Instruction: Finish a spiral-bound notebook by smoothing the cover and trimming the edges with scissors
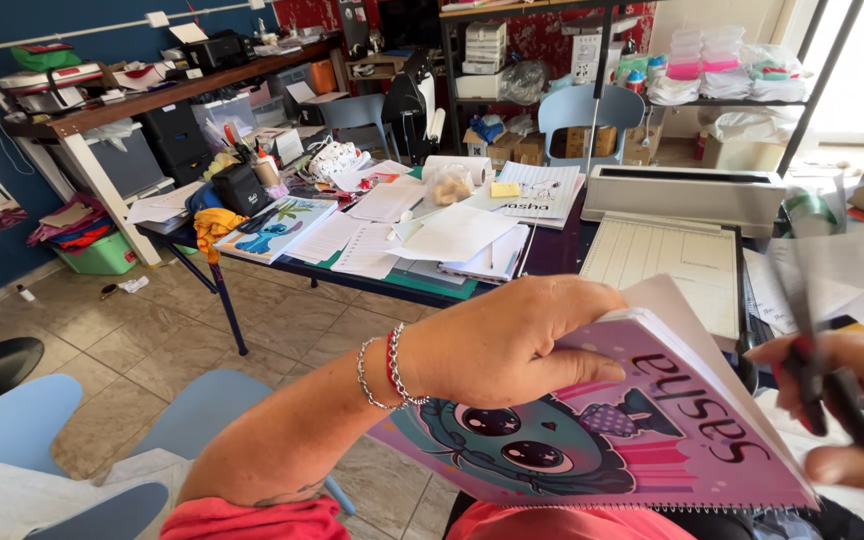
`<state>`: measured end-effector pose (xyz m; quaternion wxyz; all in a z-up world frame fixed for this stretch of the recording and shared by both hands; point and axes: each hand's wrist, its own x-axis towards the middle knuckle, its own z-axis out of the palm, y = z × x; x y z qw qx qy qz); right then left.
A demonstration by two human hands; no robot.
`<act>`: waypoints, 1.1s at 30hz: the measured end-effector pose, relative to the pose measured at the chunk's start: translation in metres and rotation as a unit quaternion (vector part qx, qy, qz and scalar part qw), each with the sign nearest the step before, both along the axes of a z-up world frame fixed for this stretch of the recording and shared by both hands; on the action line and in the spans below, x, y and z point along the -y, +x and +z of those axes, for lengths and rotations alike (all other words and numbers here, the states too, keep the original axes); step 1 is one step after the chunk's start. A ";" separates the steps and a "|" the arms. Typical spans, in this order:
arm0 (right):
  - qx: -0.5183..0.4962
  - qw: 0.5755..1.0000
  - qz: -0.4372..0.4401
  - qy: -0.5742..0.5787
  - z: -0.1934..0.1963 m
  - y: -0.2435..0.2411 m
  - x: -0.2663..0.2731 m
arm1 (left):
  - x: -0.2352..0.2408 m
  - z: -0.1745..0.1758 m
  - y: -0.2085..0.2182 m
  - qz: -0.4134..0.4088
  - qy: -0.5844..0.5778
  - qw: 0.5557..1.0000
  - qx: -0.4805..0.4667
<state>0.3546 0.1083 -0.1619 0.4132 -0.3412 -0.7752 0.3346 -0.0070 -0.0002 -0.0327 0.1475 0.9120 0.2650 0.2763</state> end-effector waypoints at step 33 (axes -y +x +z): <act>0.058 0.984 -0.165 0.031 -0.019 -0.024 0.023 | -0.027 -0.035 -0.007 -0.068 -0.003 0.996 0.054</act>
